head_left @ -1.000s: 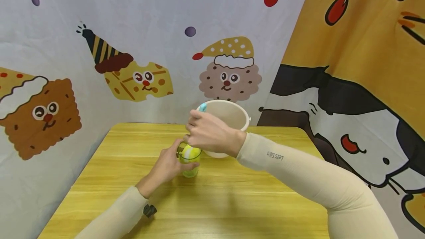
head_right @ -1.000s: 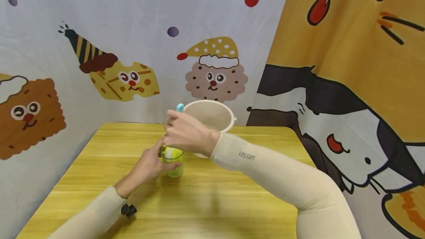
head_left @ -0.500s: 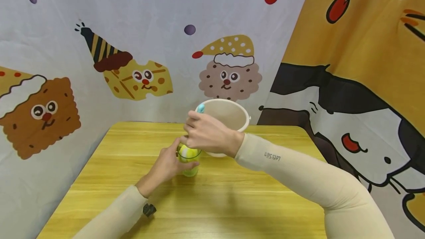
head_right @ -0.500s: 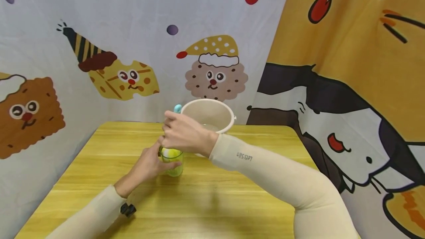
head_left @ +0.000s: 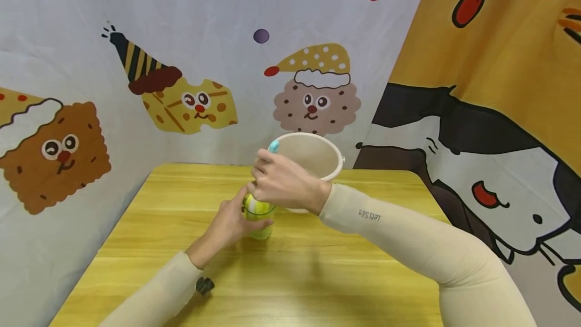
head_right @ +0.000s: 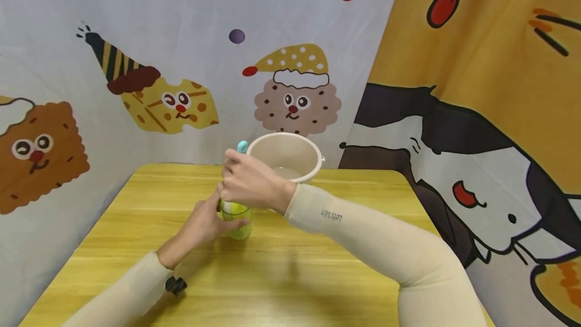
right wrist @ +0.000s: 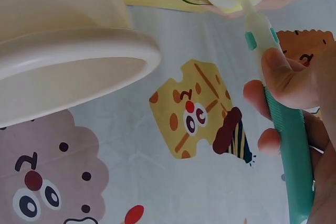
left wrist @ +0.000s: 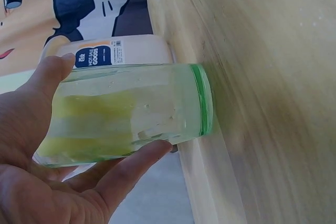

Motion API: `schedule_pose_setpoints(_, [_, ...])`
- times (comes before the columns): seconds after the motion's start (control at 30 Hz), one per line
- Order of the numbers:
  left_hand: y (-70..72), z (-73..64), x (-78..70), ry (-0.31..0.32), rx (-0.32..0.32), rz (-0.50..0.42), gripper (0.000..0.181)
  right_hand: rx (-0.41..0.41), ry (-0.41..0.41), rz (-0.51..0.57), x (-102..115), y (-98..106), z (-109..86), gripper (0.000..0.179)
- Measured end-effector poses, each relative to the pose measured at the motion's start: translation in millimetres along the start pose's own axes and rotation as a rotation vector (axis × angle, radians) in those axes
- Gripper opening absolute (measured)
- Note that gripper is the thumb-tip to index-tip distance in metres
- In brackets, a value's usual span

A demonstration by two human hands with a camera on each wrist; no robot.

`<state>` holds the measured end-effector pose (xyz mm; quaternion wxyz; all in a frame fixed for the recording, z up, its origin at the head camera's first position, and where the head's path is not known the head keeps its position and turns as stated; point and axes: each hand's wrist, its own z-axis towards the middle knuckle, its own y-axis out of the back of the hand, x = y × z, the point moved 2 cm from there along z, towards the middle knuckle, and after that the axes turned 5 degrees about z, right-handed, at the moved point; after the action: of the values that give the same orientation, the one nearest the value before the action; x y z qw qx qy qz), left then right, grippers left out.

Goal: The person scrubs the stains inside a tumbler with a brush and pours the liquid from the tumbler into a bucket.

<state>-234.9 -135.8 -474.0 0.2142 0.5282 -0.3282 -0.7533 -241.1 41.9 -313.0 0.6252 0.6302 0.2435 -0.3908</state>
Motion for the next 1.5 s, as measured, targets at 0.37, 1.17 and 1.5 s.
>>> schedule_pose_setpoints(0.37, [2.5,1.4,-2.7,-0.027,-0.013,0.035,0.098,0.113,-0.011,0.03,-8,-4,2.2,0.02])
schedule_pose_setpoints(1.17, [3.1,0.6,-4.6,0.036,-0.003,0.041,0.092,0.174,-0.014,0.103,-13,1,-2.4,0.02])
schedule_pose_setpoints(1.5, [3.8,0.8,-6.1,0.054,0.001,0.04,0.09,0.136,-0.023,0.134,-11,4,-6.0,0.012])
